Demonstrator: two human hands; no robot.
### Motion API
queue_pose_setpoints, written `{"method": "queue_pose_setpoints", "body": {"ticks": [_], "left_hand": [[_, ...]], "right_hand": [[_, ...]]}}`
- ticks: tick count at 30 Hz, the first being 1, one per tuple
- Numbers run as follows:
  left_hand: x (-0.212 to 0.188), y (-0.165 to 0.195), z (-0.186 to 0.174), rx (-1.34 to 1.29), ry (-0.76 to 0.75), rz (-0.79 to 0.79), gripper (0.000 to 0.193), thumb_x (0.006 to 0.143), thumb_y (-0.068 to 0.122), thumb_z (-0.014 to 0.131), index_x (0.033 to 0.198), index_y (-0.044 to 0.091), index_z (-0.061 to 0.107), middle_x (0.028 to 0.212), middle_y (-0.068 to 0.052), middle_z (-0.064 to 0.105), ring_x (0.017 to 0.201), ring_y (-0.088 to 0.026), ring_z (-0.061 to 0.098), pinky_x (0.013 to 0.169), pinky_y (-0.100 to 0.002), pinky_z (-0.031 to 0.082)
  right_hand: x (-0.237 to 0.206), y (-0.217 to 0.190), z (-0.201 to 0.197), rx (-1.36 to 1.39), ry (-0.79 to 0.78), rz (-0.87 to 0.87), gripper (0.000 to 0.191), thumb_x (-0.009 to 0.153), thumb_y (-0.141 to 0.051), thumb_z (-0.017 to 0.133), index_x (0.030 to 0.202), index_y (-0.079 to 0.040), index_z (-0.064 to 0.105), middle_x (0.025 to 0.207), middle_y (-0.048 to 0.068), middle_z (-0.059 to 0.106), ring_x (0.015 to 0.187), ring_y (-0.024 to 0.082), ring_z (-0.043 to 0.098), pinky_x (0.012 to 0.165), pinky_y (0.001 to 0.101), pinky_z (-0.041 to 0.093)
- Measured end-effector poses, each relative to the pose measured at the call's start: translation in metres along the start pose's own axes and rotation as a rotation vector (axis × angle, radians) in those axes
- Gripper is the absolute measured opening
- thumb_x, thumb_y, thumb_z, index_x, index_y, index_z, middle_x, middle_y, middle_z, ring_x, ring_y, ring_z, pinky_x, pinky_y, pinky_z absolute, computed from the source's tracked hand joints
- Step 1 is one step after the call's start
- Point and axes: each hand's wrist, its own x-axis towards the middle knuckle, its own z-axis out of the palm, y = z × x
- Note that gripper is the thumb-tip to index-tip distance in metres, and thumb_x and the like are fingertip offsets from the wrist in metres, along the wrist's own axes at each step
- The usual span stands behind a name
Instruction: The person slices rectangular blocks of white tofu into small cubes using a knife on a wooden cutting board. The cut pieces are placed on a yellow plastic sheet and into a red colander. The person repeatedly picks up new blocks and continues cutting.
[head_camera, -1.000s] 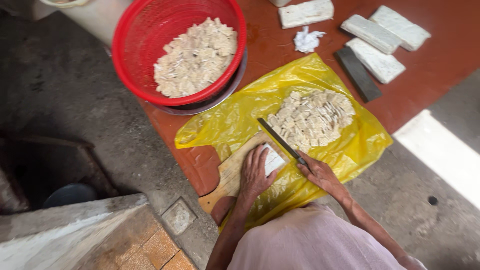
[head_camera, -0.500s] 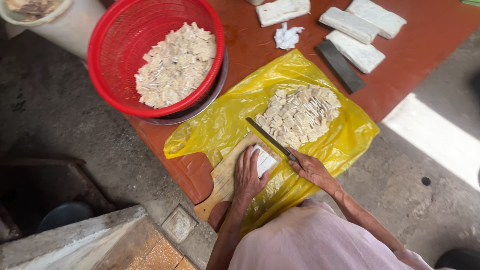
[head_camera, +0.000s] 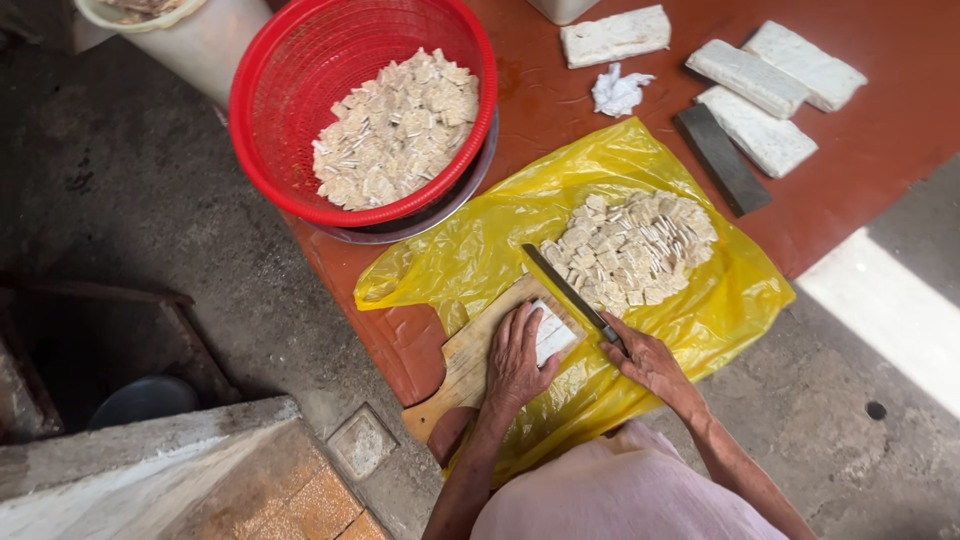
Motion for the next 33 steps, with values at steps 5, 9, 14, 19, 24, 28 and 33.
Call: {"method": "queue_pose_setpoints", "body": {"ticks": [5,9,14,19,24,28,33], "left_hand": [[-0.005,-0.002,-0.002,-0.066,0.006,-0.027,0.081,0.079,0.027,0.073,0.148,0.0,0.041,0.157,-0.028,0.036,0.139,-0.046,0.04,0.115,-0.054,0.035],[-0.007,-0.005,0.001,-0.037,0.005,-0.012,0.082,0.079,0.026,0.071,0.15,0.0,0.041,0.155,-0.027,0.039,0.141,-0.045,0.04,0.118,-0.053,0.035],[-0.003,-0.009,0.006,-0.06,0.023,-0.004,0.082,0.079,0.029,0.073,0.149,0.0,0.042,0.153,-0.026,0.041,0.14,-0.045,0.041,0.116,-0.053,0.034],[-0.009,-0.01,0.006,-0.057,0.046,-0.018,0.079,0.082,0.032,0.073,0.148,0.0,0.044,0.154,-0.023,0.043,0.141,-0.042,0.042,0.118,-0.051,0.034],[-0.009,-0.01,0.001,-0.078,0.041,-0.018,0.077,0.083,0.033,0.072,0.147,-0.001,0.046,0.154,-0.023,0.043,0.141,-0.041,0.043,0.119,-0.05,0.035],[-0.007,-0.01,-0.005,-0.098,0.028,-0.021,0.076,0.083,0.033,0.072,0.147,0.0,0.047,0.154,-0.022,0.044,0.141,-0.04,0.043,0.119,-0.05,0.035],[-0.007,-0.011,-0.006,-0.103,0.023,-0.038,0.075,0.084,0.033,0.074,0.147,0.001,0.048,0.155,-0.02,0.044,0.142,-0.038,0.043,0.12,-0.049,0.035]], "right_hand": [[-0.002,0.002,0.005,0.029,-0.025,0.072,0.067,0.093,-0.042,0.056,0.152,-0.011,0.042,0.13,0.023,0.066,0.116,0.037,0.067,0.099,0.0423,0.052],[-0.005,0.004,0.009,0.02,0.009,0.014,0.066,0.095,-0.04,0.056,0.151,-0.008,0.044,0.132,0.024,0.065,0.115,0.038,0.066,0.097,0.042,0.051],[-0.002,-0.001,0.001,0.073,0.009,0.003,0.07,0.089,-0.038,0.058,0.151,-0.009,0.043,0.105,0.019,0.072,0.098,0.034,0.071,0.088,0.0386,0.053],[-0.002,-0.012,0.003,0.01,-0.018,0.174,0.063,0.092,-0.035,0.061,0.15,-0.014,0.047,0.1,0.021,0.07,0.092,0.036,0.068,0.083,0.0395,0.053],[0.002,-0.011,0.011,-0.038,-0.014,0.23,0.061,0.092,-0.034,0.063,0.149,-0.017,0.047,0.102,0.021,0.071,0.092,0.034,0.071,0.082,0.0397,0.055],[0.001,0.0,0.016,-0.01,0.03,0.162,0.06,0.092,-0.031,0.063,0.148,-0.015,0.048,0.106,0.021,0.071,0.094,0.034,0.071,0.084,0.0403,0.055],[0.005,0.013,0.026,-0.084,0.027,0.229,0.06,0.093,-0.029,0.066,0.149,-0.016,0.049,0.105,0.022,0.073,0.095,0.033,0.073,0.083,0.0402,0.056]]}}
